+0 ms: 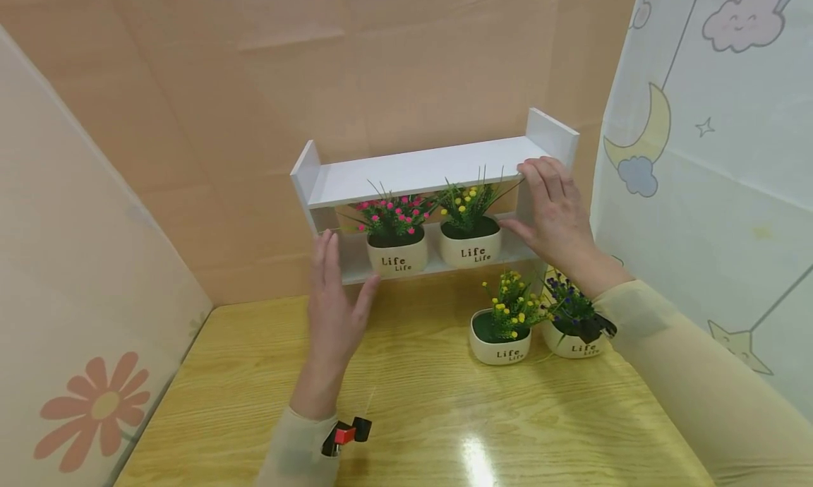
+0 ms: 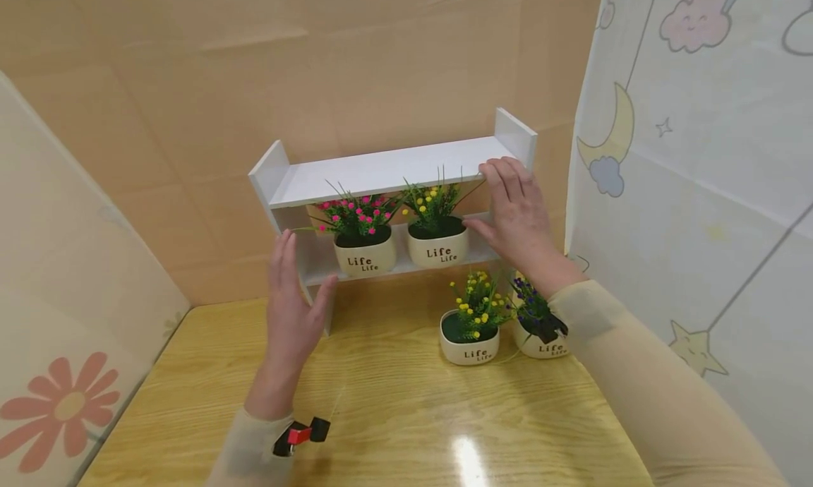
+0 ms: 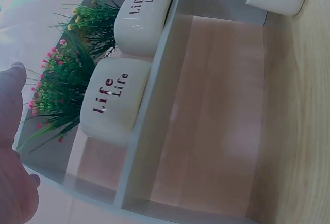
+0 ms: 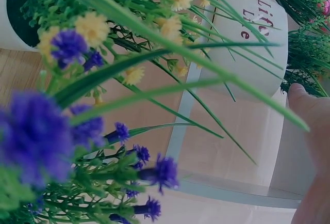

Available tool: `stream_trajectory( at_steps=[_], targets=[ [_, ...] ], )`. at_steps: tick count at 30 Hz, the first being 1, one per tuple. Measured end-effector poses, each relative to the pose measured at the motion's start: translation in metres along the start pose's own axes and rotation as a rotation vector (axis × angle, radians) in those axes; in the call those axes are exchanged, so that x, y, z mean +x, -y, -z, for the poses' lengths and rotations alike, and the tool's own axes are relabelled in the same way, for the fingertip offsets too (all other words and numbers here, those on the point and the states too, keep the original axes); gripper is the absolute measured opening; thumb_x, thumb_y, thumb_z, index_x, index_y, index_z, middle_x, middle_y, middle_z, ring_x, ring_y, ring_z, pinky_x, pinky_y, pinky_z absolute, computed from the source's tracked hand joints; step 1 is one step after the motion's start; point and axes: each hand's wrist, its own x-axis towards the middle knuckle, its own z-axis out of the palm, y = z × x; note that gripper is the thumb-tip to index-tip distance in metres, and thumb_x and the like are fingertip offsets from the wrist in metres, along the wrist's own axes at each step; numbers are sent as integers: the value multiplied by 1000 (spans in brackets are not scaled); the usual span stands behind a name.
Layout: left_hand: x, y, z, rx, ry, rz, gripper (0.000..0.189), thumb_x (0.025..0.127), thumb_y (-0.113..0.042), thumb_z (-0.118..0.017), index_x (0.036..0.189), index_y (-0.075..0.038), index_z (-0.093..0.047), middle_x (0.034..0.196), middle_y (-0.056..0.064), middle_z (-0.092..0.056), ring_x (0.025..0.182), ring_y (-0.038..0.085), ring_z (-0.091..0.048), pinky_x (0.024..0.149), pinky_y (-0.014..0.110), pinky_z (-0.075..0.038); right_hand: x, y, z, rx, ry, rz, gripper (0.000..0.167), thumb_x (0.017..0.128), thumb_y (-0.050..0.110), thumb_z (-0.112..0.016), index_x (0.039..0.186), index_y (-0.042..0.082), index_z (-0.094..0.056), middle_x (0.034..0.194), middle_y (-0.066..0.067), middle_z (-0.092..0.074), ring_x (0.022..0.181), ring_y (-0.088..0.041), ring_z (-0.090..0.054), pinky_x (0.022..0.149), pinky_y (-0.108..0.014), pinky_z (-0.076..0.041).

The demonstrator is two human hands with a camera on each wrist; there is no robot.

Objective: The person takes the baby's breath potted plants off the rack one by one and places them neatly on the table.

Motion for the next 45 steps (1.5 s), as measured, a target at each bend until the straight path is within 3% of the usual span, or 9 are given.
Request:
stream_trajectory(
  at_steps=[3, 8, 15, 23, 30, 45],
  targets=[
    [-4, 2, -3, 5, 2, -2, 91, 105, -33, -78, 172, 0, -27, 179, 18, -26, 166, 37, -23, 117, 66, -47, 0, 0, 0, -1, -7, 2, 103, 85, 26, -98, 161, -3, -35, 159, -27, -39, 154, -47, -30, 133, -51, -21],
    [-8, 5, -7, 9, 15, 6, 88, 109, -47, -68, 172, 0, -28, 178, 19, -28, 166, 42, -24, 126, 65, -35, -1, -1, -1, -1, -9, -3, 104, 85, 27, -98, 161, -3, -35, 160, -26, -39, 155, -46, -29, 134, -51, -21],
    [-13, 8, -12, -4, 64, 67, 89, 105, -30, -79, 173, -2, -27, 178, 19, -29, 167, 38, -21, 128, 66, -30, 0, -1, -2, 3, -17, -5, 103, 84, 28, -99, 161, -1, -36, 160, -25, -39, 155, -45, -30, 133, -52, -23],
    [-14, 12, -19, -51, 138, 149, 90, 108, -34, -74, 175, -4, -22, 181, 17, -22, 166, 38, -22, 129, 66, -29, 0, -1, -3, 8, -37, 1, 104, 82, 26, -100, 161, 0, -37, 159, -24, -40, 154, -44, -31, 132, -53, -25],
    [-10, 18, -27, -78, 178, 233, 90, 110, -40, -71, 175, -5, -20, 181, 16, -22, 165, 38, -26, 130, 63, -29, -1, -1, -2, 5, -22, -4, 105, 83, 26, -100, 162, 0, -35, 159, -25, -39, 154, -45, -30, 131, -55, -25],
    [10, 22, -40, -154, 211, 281, 96, 108, -41, -73, 175, -2, -17, 180, 19, -21, 165, 37, -24, 133, 55, -25, 0, -1, -3, -3, -12, -16, 105, 83, 27, -100, 161, 0, -35, 160, -24, -38, 155, -44, -29, 133, -52, -23]
  ],
)
